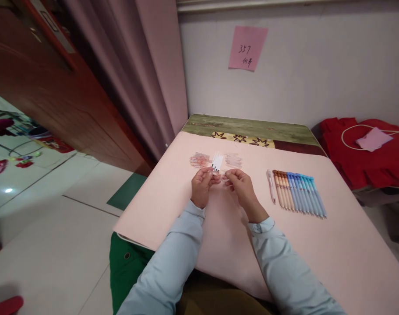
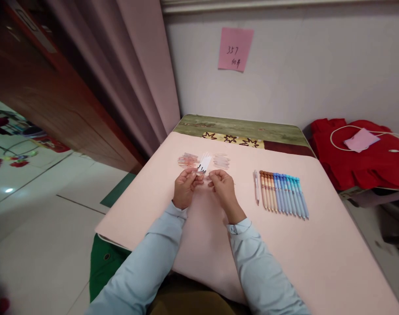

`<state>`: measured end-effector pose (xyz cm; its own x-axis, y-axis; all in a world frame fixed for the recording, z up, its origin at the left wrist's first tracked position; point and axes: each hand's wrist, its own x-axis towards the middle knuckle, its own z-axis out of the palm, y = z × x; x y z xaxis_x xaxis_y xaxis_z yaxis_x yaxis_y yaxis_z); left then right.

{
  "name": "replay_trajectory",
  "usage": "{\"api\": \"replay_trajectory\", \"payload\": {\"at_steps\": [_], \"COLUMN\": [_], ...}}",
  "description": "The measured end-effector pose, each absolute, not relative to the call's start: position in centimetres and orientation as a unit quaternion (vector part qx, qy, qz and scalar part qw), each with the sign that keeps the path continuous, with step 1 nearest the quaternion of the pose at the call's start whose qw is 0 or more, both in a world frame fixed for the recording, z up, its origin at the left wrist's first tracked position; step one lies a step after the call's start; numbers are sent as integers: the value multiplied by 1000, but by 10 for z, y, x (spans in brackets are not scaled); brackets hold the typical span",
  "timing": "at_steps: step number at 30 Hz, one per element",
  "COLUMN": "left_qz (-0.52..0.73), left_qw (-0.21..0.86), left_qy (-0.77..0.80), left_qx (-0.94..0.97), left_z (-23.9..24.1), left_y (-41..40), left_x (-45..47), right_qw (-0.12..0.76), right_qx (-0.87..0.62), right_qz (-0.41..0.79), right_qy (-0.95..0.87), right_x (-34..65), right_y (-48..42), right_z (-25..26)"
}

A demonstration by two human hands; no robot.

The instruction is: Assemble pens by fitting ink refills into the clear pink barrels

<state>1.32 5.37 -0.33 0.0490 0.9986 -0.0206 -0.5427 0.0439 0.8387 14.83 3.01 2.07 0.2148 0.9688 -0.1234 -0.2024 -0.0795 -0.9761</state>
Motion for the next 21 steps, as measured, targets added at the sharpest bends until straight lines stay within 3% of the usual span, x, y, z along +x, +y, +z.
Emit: {"api": "replay_trajectory", "payload": {"at_steps": [10,21], "left_qz": [566,565], "left_qw": [677,669], "left_qy": [331,327], "left_qx": [335,354], "left_z": [-2,3], "left_y": [52,49], "left_x": [15,14], "right_qw": [611,579], "right_qx": [-580,-581], "right_qz": [279,346], "right_qy": [-461,-455], "right_x": [146,148], "right_y": [26,26], "right_z": [25,26]}}
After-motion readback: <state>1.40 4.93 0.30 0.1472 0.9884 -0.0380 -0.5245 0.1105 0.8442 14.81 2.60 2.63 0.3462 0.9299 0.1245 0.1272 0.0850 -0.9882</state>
